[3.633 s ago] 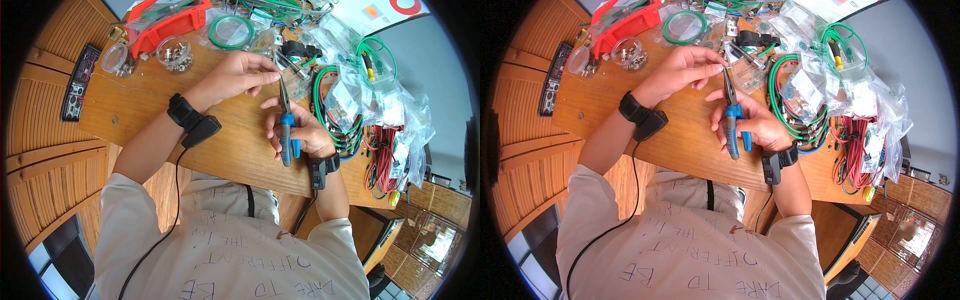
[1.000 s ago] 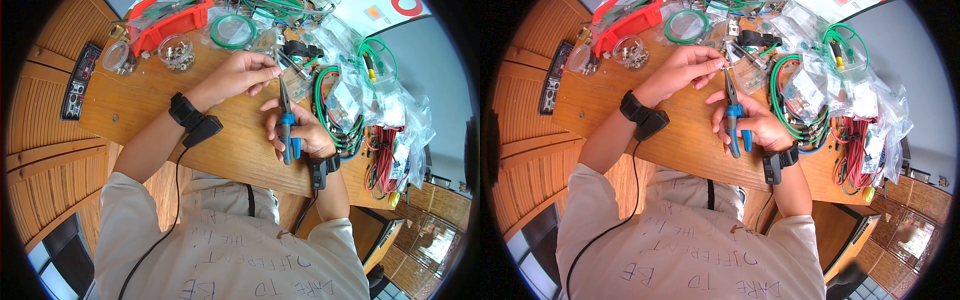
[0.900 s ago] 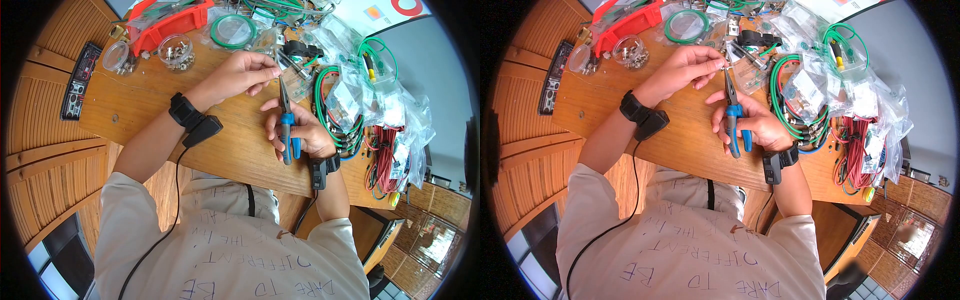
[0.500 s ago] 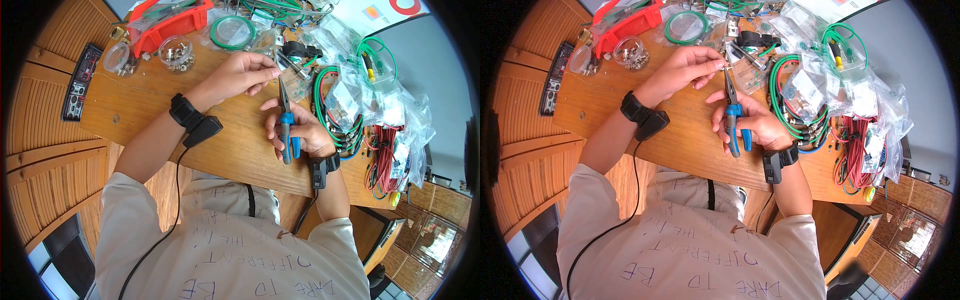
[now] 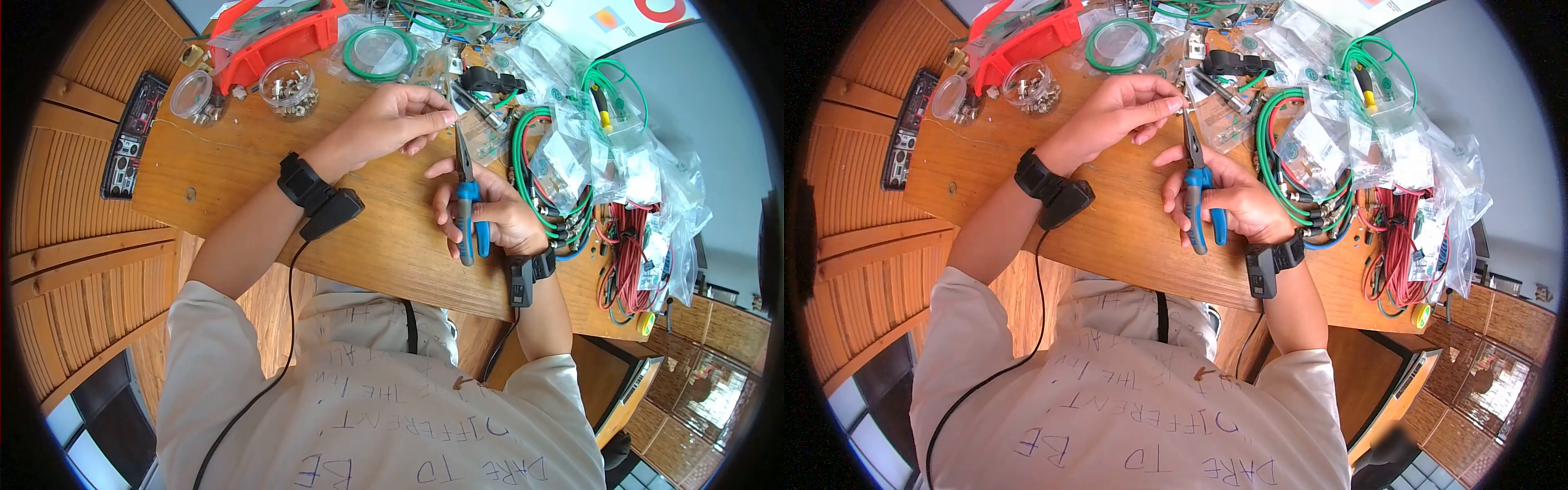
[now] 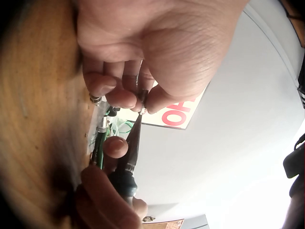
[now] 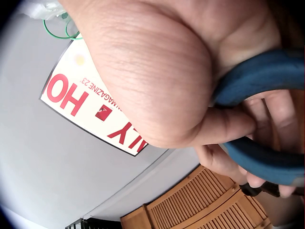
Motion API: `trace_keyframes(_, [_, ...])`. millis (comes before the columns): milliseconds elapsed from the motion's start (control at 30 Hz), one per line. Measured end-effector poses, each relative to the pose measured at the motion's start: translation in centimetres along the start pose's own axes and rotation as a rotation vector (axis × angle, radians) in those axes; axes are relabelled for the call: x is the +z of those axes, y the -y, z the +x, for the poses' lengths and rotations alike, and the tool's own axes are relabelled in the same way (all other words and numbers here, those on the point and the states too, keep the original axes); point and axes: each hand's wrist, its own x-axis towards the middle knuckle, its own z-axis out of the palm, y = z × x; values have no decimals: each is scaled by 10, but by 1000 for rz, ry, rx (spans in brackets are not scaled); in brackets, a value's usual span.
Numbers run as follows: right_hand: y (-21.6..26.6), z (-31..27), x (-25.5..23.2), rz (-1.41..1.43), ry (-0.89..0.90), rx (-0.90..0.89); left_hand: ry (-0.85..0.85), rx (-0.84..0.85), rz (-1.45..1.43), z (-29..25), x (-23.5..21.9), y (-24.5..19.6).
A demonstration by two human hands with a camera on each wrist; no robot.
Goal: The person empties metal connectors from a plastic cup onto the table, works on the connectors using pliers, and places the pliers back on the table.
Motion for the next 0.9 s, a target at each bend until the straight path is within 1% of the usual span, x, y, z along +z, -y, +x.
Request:
trace_keyframes(167, [0,1,-1,1,12,1,-1,2,8,-1,1,-1])
trace_keyframes(233, [0,1,-2,0,12,2,13,-19,82,-1,1,-4])
trace_keyframes(333, [-2,1,-5,68,58,-10,13,-17,95,-2,3,-6])
trace_keyframes(900, [1,1,-2,-34,-9,27,17,1,132,-3,4,-5])
